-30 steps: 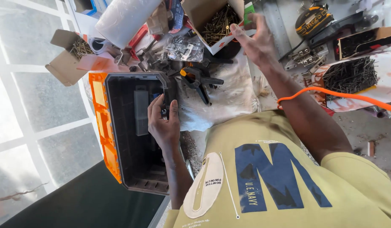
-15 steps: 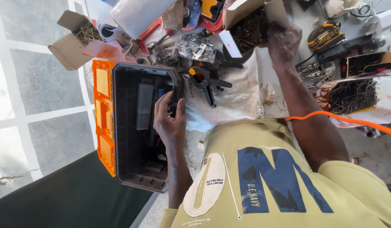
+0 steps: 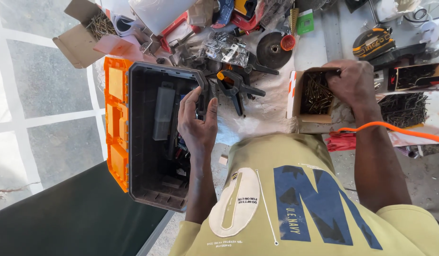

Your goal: The person sorts through various hardware items on a cluttered workbench, picking up and inspecting a wrench, a small orange tool, a screwdriver, a package of drill bits, and a roll of tape. They place these items into an orange toolbox and then close the lid.

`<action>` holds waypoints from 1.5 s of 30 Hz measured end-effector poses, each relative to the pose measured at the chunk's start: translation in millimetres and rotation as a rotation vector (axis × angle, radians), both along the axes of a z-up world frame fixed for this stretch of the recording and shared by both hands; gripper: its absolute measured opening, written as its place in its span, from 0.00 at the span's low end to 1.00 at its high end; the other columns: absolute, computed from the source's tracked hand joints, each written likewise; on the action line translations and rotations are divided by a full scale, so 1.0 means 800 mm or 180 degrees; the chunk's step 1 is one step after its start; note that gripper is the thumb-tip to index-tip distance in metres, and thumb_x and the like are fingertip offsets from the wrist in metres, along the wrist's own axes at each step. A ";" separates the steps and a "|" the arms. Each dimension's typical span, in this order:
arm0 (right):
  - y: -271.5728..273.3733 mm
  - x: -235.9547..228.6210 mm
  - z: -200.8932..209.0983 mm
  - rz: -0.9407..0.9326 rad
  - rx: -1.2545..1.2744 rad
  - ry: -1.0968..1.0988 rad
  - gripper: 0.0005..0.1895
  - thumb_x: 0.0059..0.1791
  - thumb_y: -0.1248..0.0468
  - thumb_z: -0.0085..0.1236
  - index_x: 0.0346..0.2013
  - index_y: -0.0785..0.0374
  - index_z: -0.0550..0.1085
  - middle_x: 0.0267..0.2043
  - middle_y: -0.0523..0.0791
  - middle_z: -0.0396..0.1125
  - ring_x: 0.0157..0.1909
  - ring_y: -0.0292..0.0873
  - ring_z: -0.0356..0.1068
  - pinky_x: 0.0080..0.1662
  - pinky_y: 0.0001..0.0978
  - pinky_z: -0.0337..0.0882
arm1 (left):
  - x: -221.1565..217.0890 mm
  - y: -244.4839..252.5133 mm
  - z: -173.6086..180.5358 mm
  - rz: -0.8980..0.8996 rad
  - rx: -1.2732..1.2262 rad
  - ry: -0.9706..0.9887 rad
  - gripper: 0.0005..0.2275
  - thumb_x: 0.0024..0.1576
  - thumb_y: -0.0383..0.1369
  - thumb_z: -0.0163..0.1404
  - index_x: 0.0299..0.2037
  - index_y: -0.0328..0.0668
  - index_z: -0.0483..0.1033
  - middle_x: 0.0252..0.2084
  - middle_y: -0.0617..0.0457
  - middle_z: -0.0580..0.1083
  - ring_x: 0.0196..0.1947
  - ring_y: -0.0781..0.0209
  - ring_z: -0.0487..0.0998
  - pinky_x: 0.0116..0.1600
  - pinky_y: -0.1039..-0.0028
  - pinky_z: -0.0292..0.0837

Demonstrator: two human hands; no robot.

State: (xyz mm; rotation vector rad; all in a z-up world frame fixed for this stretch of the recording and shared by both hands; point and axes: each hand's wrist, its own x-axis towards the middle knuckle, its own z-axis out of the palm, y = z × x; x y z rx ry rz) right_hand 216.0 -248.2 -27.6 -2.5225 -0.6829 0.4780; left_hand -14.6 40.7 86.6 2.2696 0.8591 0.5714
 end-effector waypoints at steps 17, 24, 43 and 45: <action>0.125 0.128 -0.058 -0.0251 -0.0462 0.0101 0.30 0.53 0.43 0.69 0.54 0.66 0.77 0.55 0.60 0.72 0.57 0.60 0.69 0.57 0.55 0.63 | -0.019 -0.020 0.005 0.0110 0.0046 -0.0043 0.16 0.61 0.39 0.58 0.57 0.46 0.75 0.59 0.50 0.75 0.61 0.50 0.76 0.60 0.57 0.75; 0.106 0.080 0.024 -0.0270 0.0818 0.0172 0.08 0.58 0.63 0.70 0.39 0.61 0.78 0.33 0.45 0.74 0.31 0.37 0.72 0.34 0.29 0.73 | -0.024 -0.034 0.008 0.0376 0.0365 -0.0690 0.05 0.62 0.31 0.56 0.47 0.47 0.78 0.50 0.54 0.79 0.51 0.56 0.79 0.59 0.65 0.73; 0.095 0.077 0.044 0.0620 0.0436 -0.0095 0.12 0.56 0.57 0.68 0.52 0.58 0.83 0.41 0.46 0.77 0.40 0.40 0.75 0.47 0.33 0.72 | -0.102 0.063 0.030 0.0494 0.0212 0.0686 0.09 0.66 0.37 0.49 0.47 0.44 0.79 0.38 0.54 0.83 0.34 0.58 0.82 0.36 0.67 0.73; 0.115 0.080 0.052 0.0857 0.0188 -0.0043 0.15 0.55 0.57 0.67 0.53 0.61 0.82 0.47 0.49 0.77 0.45 0.46 0.75 0.50 0.39 0.71 | -0.119 0.072 0.015 0.0526 0.0071 0.1178 0.12 0.65 0.38 0.47 0.52 0.45 0.79 0.44 0.52 0.82 0.42 0.53 0.82 0.43 0.62 0.73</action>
